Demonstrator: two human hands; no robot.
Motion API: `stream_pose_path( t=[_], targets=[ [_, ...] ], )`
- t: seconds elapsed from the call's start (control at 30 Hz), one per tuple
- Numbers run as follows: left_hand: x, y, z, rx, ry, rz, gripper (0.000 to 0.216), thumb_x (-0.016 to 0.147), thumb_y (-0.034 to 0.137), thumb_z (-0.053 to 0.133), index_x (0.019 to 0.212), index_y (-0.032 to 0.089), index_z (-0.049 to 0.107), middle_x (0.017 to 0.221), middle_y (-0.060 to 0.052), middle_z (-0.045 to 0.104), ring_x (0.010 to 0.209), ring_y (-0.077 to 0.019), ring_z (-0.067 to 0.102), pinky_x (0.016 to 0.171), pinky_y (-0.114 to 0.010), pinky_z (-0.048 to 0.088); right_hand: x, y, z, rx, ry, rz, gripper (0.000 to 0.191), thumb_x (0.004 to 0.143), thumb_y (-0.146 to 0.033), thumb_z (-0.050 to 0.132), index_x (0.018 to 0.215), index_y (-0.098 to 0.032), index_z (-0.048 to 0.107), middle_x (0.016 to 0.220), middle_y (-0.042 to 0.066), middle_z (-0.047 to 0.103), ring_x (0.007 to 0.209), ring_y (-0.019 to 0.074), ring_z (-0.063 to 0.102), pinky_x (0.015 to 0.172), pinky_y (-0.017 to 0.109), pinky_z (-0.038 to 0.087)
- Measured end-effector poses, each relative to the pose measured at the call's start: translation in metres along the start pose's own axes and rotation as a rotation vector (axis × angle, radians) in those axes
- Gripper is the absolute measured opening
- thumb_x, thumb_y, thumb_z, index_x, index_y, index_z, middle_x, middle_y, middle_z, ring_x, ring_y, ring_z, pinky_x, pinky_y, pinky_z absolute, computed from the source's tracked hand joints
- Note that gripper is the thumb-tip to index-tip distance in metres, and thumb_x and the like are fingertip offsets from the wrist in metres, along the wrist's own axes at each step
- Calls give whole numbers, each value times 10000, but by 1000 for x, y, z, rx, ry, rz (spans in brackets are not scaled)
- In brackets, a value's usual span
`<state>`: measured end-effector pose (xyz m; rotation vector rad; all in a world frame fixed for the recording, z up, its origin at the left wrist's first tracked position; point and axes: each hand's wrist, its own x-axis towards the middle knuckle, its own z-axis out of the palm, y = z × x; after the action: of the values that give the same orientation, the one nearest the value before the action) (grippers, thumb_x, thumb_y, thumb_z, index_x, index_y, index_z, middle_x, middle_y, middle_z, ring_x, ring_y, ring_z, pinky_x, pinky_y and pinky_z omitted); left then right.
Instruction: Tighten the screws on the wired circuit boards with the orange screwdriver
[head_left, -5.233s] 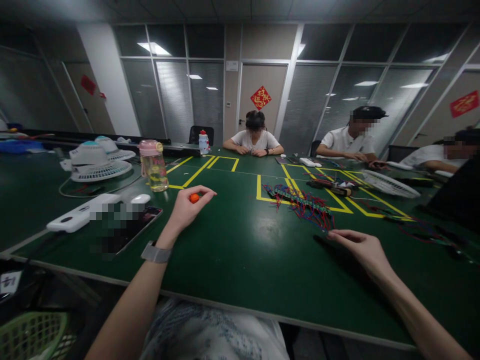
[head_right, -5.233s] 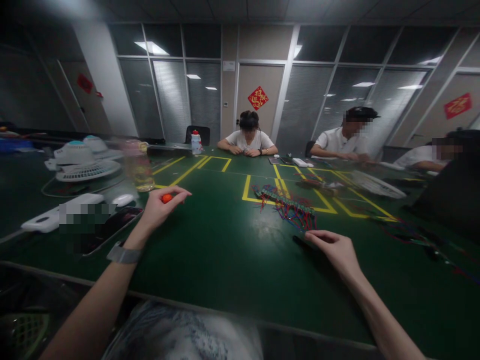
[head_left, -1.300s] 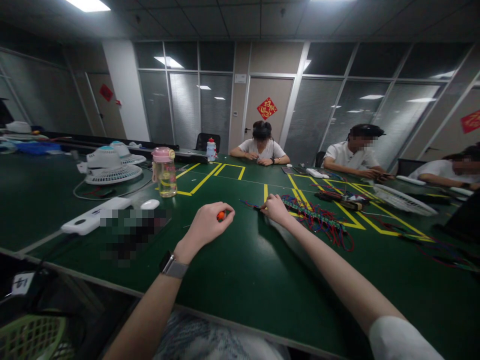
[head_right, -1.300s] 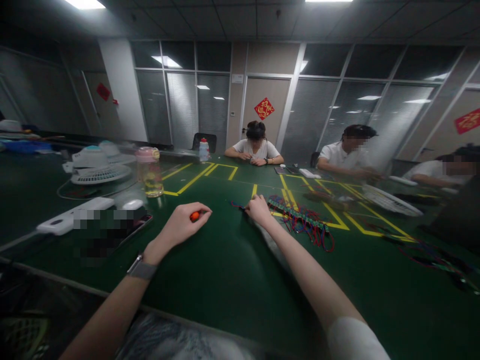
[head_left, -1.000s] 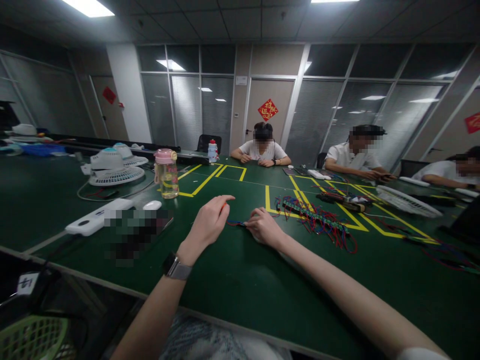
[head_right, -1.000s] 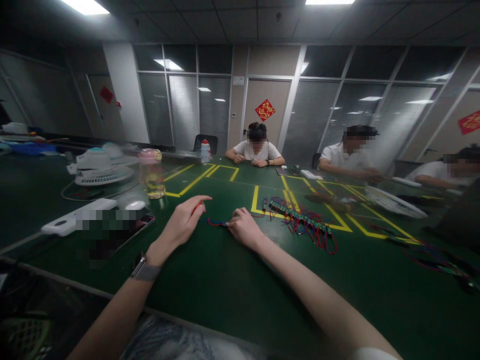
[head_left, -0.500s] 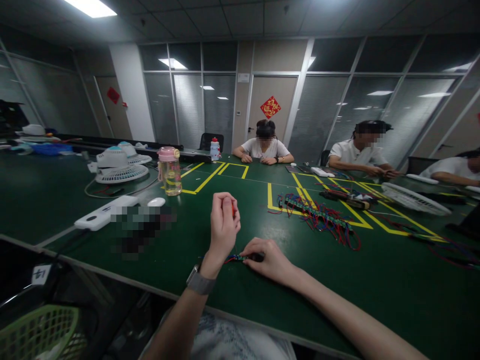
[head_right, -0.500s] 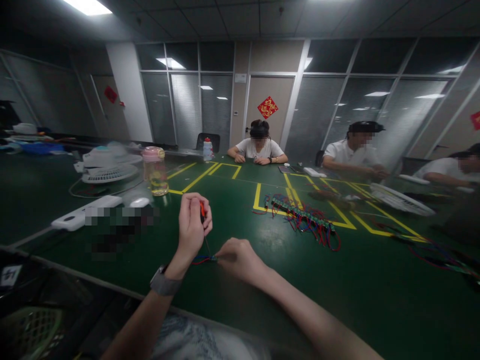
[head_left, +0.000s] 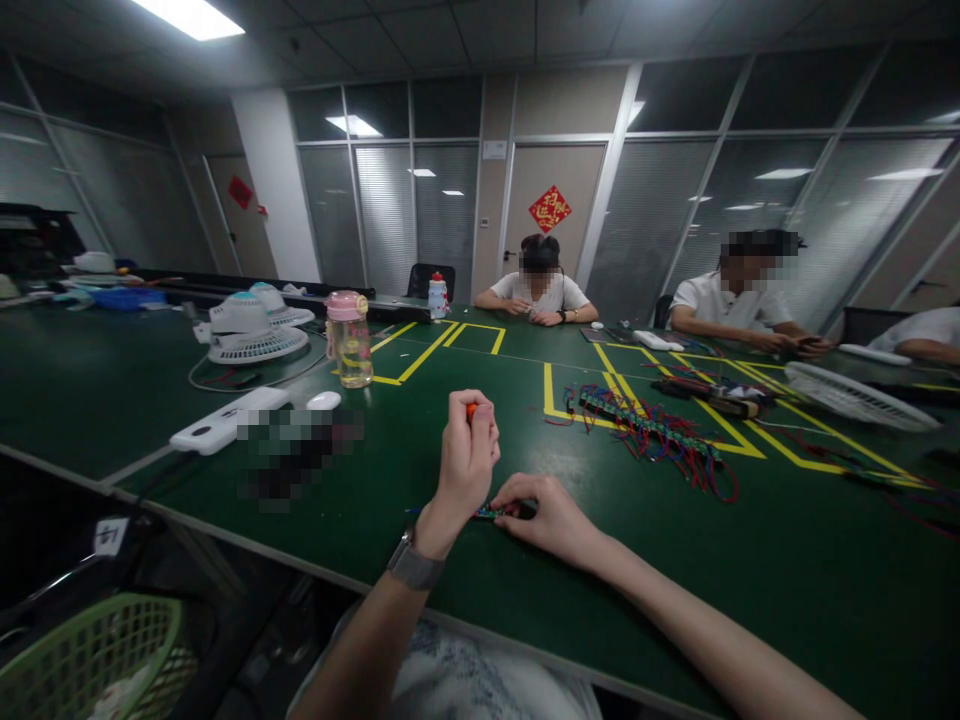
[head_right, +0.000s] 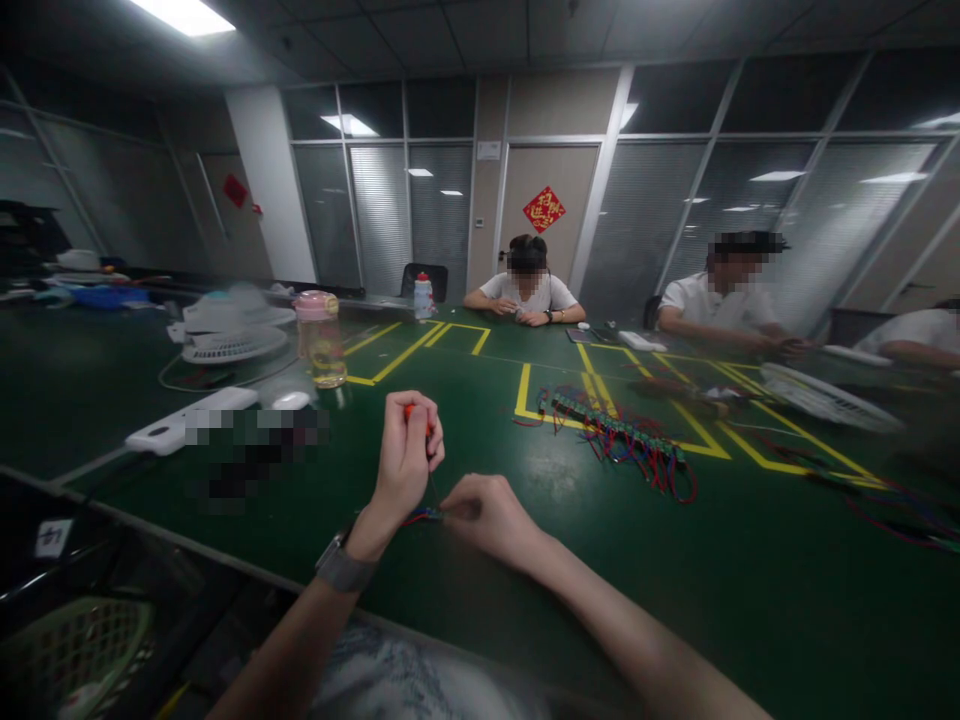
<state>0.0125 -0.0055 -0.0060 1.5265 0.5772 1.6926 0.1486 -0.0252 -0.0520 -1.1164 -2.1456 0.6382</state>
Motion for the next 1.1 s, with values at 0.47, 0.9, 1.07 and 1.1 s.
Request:
stream_pose_path(
  t=[0.47, 0.9, 1.07, 1.1],
  targets=[
    [1, 1, -1, -25, -13, 12, 208, 955, 429, 385, 915, 225, 389, 649, 74, 362, 440, -37, 312, 359, -118, 285, -1, 3, 0, 15, 11, 6, 202, 681, -55, 664, 839, -138, 757, 812, 60, 709, 681, 145, 622, 651, 247, 499],
    [-1, 0, 1, -38, -40, 44, 192, 963, 407, 377, 919, 221, 397, 650, 73, 361, 443, -37, 308, 367, -127, 284, 0, 5, 3, 15, 14, 7, 182, 688, -69, 659, 832, -133, 752, 802, 58, 701, 668, 141, 619, 642, 246, 506],
    [-1, 1, 1, -22, -63, 45, 183, 965, 395, 377, 921, 219, 402, 660, 71, 364, 449, -37, 313, 369, -124, 290, 1, 3, 2, 29, 10, 11, 184, 687, -70, 662, 837, -130, 751, 803, 59, 702, 663, 140, 618, 638, 245, 509],
    [-1, 1, 1, -24, -62, 45, 183, 964, 395, 379, 921, 219, 403, 663, 70, 365, 452, -37, 317, 369, -123, 290, 1, 3, 2, 28, 11, 11, 187, 685, -66, 660, 836, -129, 751, 802, 60, 703, 661, 139, 618, 636, 244, 508]
  ],
)
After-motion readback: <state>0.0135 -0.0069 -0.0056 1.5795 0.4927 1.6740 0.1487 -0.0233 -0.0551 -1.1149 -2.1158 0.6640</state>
